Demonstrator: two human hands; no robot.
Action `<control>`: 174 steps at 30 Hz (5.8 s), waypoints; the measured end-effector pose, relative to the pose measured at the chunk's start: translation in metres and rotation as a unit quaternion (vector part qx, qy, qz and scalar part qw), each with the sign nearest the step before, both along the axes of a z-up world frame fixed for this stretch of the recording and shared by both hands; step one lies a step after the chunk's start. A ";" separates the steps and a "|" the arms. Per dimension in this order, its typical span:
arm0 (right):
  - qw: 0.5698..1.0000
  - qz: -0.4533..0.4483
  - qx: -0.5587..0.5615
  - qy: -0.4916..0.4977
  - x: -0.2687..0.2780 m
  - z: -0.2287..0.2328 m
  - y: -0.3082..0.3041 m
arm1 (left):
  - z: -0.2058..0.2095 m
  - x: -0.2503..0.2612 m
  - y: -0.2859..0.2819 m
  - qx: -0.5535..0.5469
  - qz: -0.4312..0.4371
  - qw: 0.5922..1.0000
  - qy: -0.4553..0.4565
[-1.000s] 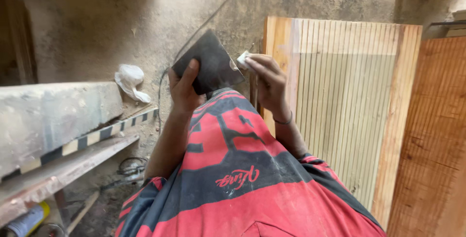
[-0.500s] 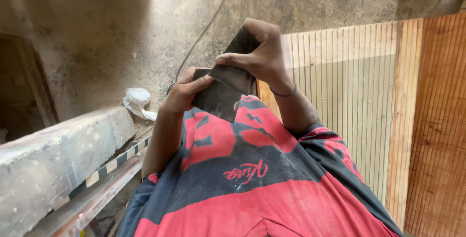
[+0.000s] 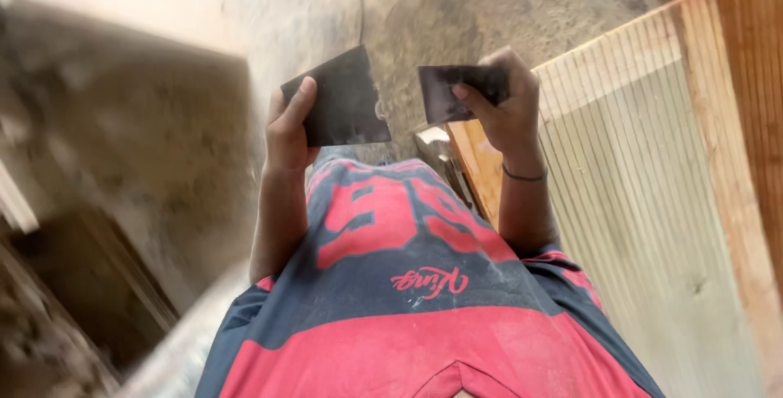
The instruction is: The person sands a large wooden panel with sandpaper, moving along its surface and edges. The person then applies a paste-like substance from a container onto the sandpaper and continues sanding the wood.
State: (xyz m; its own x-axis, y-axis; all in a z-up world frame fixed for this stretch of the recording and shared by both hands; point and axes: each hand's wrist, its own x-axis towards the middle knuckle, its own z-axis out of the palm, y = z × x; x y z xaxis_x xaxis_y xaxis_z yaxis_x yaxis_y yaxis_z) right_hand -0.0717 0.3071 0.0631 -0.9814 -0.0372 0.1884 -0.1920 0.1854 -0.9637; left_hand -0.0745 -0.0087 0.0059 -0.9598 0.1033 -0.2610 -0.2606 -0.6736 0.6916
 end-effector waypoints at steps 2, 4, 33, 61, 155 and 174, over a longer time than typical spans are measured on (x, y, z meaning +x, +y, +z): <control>0.998 -0.052 -0.033 0.004 -0.007 0.002 -0.008 | 0.008 -0.053 -0.005 0.036 -0.038 0.999 -0.001; 0.982 -0.086 -0.165 -0.032 -0.014 0.005 -0.021 | 0.015 -0.103 -0.004 0.091 -0.091 0.992 0.017; 0.793 -0.365 0.488 -0.005 -0.033 0.051 0.004 | 0.104 -0.266 0.246 -0.173 -0.666 0.672 0.274; 0.681 -0.536 0.381 -0.322 -0.009 -0.246 0.085 | -0.032 -0.464 0.388 -0.266 -0.405 0.871 0.078; 0.769 -0.613 0.144 0.111 -0.110 -0.008 0.051 | -0.022 -0.313 0.377 -0.110 -0.608 0.777 -0.118; 0.667 -0.559 0.482 -0.102 -0.078 0.018 0.022 | 0.024 -0.330 0.352 -0.170 -0.769 0.558 0.263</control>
